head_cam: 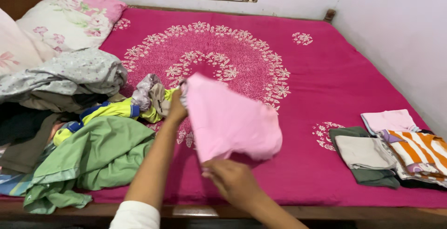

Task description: The person folds several pieces of clothing on a bed, including a dark green short, a white t-shirt, a pink t-shirt, and a patterned purple short. Each item is smoothed, folded into a compact rectangle, and placed in a neat stack on the right side of the bed.

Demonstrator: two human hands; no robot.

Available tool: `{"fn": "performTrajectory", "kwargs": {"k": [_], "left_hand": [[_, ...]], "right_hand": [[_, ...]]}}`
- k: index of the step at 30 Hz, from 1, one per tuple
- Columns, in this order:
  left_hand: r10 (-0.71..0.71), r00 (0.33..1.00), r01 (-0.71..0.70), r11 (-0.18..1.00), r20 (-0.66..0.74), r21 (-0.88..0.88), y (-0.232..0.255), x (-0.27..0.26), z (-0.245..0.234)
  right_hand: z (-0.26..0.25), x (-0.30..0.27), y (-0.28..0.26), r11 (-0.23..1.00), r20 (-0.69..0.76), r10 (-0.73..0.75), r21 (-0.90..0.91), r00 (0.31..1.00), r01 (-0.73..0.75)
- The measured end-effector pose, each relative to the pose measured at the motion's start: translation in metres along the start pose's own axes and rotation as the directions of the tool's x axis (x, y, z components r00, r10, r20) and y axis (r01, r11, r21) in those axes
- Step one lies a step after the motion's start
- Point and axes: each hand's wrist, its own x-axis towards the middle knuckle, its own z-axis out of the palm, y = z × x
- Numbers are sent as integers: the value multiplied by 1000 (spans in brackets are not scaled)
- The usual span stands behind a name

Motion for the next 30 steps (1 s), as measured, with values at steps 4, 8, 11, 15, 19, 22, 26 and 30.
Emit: {"fn": "performTrajectory", "kwargs": {"k": [4, 8, 11, 15, 19, 22, 26, 30], "left_hand": [[-197, 980, 157, 857, 30, 490, -90, -27, -25], [-241, 967, 256, 924, -85, 283, -111, -61, -12], [-9, 998, 19, 991, -70, 132, -87, -84, 46], [76, 951, -33, 988, 299, -149, -23, -137, 149], [176, 882, -87, 973, 437, -215, 39, -180, 200], [138, 903, -72, 982, 406, -174, 70, -196, 209], [106, 828, -39, 990, 550, -133, 77, -206, 203], [165, 837, -110, 985, 522, -134, 61, -214, 203]], "right_hand": [[34, -19, 58, 977, 334, 136, 108, 933, -181], [37, -53, 163, 903, 60, 426, -85, 903, -421], [10, -89, 250, 725, -286, 553, -297, 782, -621], [-7, -135, 327, 580, -335, 655, -352, 678, -735], [2, -153, 344, 605, -132, 783, -66, 608, -794], [6, -151, 321, 670, -18, 739, -89, 674, -737], [-17, -143, 278, 414, 408, 792, 187, 454, -891], [-39, -117, 268, 435, 338, 836, 70, 432, -898]]}}
